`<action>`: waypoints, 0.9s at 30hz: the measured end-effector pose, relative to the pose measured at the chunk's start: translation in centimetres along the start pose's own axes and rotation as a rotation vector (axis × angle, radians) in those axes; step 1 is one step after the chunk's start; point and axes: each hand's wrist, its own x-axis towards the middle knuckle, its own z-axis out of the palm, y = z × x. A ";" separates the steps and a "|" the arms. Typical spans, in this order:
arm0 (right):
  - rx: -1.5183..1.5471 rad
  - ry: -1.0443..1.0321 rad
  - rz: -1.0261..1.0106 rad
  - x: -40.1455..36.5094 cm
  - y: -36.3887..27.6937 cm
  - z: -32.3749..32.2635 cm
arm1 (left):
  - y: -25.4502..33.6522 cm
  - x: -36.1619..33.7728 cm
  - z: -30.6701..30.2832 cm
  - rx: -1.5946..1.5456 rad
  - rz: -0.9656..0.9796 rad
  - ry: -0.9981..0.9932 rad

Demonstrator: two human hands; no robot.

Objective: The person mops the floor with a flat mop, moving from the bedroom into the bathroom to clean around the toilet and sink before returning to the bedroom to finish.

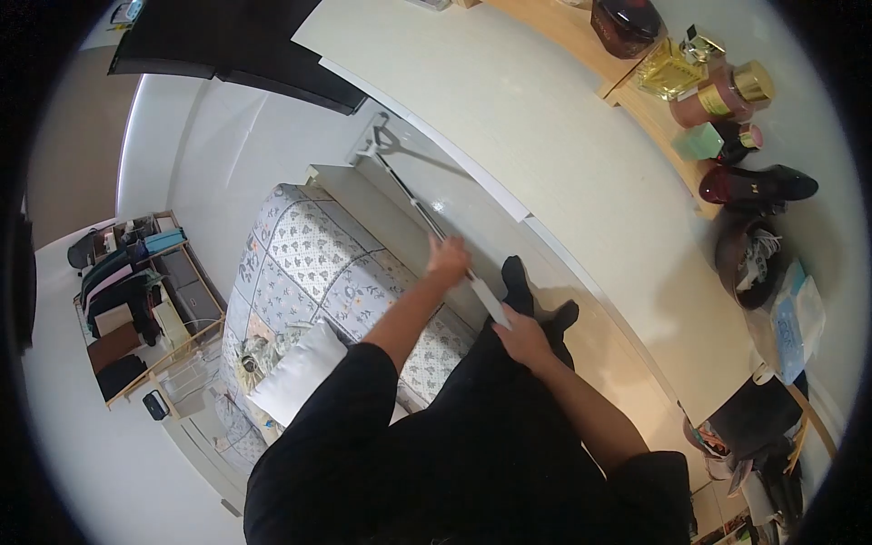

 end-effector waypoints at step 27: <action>-0.139 -0.119 0.188 -9.6 2.7 -3.4 | 9.4 -2.0 2.5 -0.313 0.216 0.086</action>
